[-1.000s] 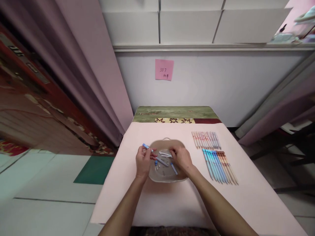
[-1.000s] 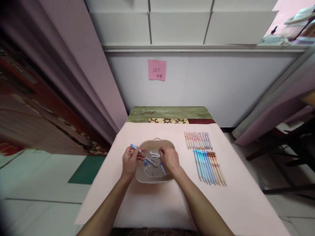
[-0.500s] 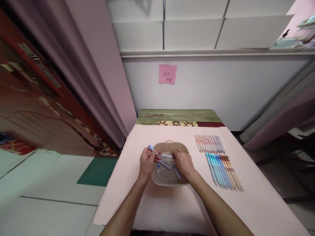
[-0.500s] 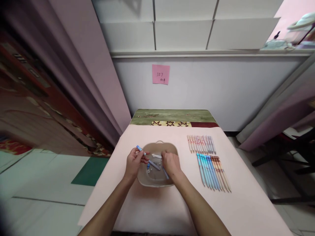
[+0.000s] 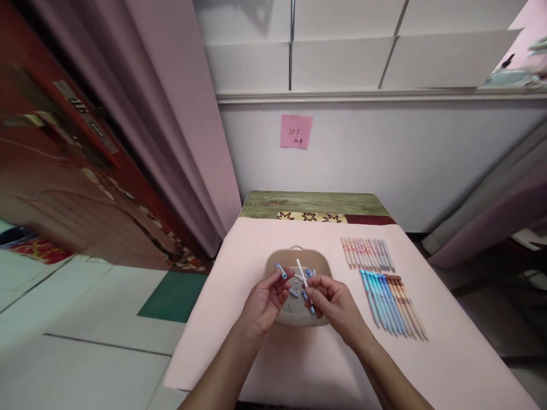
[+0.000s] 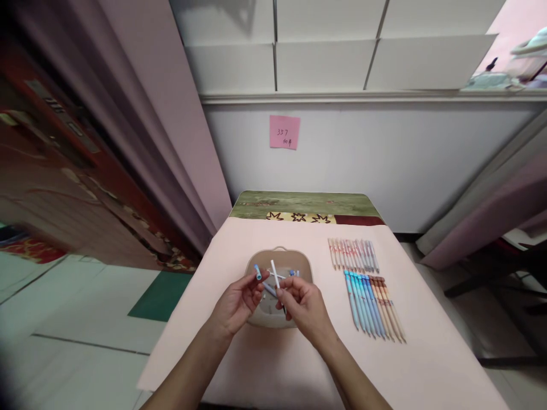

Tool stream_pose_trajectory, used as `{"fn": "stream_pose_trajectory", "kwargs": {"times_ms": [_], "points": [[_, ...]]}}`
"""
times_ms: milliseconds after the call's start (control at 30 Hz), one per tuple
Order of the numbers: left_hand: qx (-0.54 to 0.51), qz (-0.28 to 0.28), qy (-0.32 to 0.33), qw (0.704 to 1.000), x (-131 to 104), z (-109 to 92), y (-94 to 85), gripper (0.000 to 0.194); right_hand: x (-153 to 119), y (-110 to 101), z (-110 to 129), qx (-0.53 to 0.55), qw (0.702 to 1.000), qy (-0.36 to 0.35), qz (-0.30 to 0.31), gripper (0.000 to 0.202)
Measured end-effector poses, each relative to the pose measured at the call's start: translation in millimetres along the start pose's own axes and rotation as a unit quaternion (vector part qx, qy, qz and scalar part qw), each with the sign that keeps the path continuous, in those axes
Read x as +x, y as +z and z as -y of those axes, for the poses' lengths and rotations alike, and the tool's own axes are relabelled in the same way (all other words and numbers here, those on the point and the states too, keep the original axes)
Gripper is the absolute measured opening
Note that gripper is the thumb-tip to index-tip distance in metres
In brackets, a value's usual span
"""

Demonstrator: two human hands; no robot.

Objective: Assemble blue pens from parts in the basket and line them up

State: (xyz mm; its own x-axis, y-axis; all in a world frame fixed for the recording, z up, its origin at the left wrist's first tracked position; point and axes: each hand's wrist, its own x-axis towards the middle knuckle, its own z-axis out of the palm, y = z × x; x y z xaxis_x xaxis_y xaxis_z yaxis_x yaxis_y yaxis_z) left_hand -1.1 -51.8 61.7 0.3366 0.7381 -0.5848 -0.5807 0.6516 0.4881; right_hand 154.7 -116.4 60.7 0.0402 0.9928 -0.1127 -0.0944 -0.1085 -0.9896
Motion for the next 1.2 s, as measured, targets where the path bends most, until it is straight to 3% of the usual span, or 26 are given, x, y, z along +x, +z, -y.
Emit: {"fn": "stream_pose_trajectory", "kwargs": {"times_ms": [233, 367, 467, 567, 633, 700, 1000, 1200], "points": [[0.061, 0.036, 0.102, 0.992, -7.4, 5.2, -0.2, 0.009, -5.6, -5.2, 6.7, -0.022, 0.994, -0.071, -0.078, 0.032], [0.053, 0.02, 0.157, 0.986, -11.4, -15.7, -5.0, 0.008, -0.5, -16.1, -0.2, -0.174, 0.975, -0.096, -0.099, 0.026], [0.046, -0.02, 0.209, 0.977, -11.3, -29.2, -9.4, 0.008, 12.4, -19.6, -7.1, -0.39, 0.915, -0.057, -0.086, 0.017], [0.045, -0.038, 0.202, 0.978, -9.8, -26.8, -13.3, 0.01, 30.4, -14.5, -15.0, -0.575, 0.817, 0.001, -0.041, 0.017], [0.052, -0.037, 0.178, 0.982, -8.5, -20.2, -16.2, 0.01, 41.0, -8.7, -20.8, -0.639, 0.769, 0.024, -0.016, 0.021], [0.054, -0.039, 0.166, 0.984, -7.1, -15.3, -20.0, 0.008, 48.6, -4.0, -26.6, -0.662, 0.749, 0.033, 0.0, 0.022], [0.05, -0.02, 0.172, 0.984, -3.5, -23.3, -31.9, 0.007, 66.6, -2.8, -34.0, -0.672, 0.739, 0.038, -0.01, 0.026], [0.052, -0.017, 0.168, 0.984, -3.4, -22.6, -31.8, 0.007, 76.3, 21.8, -27.6, -0.638, 0.767, 0.002, 0.067, 0.02]]}}
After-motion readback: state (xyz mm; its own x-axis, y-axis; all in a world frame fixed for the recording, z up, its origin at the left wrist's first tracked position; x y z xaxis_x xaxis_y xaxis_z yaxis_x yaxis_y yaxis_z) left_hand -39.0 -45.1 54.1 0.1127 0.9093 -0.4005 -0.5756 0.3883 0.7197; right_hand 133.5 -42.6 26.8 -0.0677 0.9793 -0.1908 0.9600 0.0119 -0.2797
